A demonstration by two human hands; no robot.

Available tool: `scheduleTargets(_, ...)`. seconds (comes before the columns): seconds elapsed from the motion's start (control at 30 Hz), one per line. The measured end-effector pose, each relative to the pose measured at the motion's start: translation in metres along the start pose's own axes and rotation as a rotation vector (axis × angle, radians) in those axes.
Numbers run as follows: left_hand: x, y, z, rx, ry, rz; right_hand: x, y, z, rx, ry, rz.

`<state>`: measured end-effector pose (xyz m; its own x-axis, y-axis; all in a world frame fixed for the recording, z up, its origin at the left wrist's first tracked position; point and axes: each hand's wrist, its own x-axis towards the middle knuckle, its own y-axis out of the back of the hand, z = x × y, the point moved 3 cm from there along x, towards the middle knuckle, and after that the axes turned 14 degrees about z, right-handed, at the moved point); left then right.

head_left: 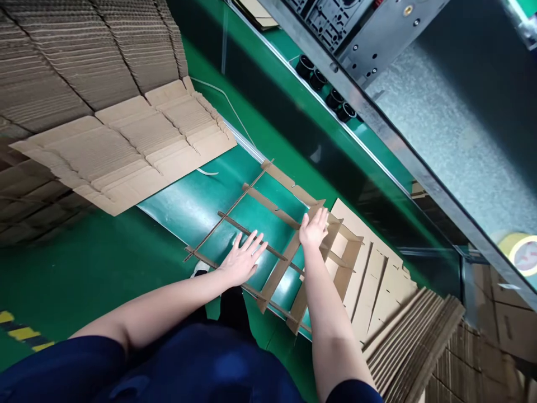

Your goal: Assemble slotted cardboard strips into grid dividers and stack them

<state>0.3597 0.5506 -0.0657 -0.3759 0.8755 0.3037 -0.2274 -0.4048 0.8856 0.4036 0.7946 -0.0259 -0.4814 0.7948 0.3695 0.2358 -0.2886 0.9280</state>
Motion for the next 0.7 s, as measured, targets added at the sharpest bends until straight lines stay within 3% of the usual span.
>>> scheduleTargets(0.07,0.0,0.0,0.0,-0.008,0.001,0.001,0.003,-0.004,-0.003,-0.016,0.04,0.023)
scheduleTargets(0.2,0.0,0.001,0.001,-0.008,-0.004,-0.005,0.002,-0.014,-0.009,-0.008,0.11,-0.131)
scheduleTargets(0.27,0.0,0.002,0.001,-0.006,0.001,-0.005,-0.002,-0.006,-0.009,0.011,0.077,-0.098)
scheduleTargets(0.33,0.0,0.003,0.0,-0.007,0.006,-0.002,-0.017,0.009,-0.009,0.043,0.037,0.008)
scheduleTargets(0.43,0.002,0.004,0.0,-0.01,0.015,0.013,-0.061,0.027,-0.012,0.079,0.053,0.108)
scheduleTargets(0.57,0.002,0.003,0.002,-0.02,0.021,0.032,-0.113,0.02,-0.021,0.067,0.141,0.003)
scheduleTargets(0.7,0.003,0.01,0.006,-0.046,0.034,0.076,-0.118,0.026,-0.02,0.082,0.136,-0.006)
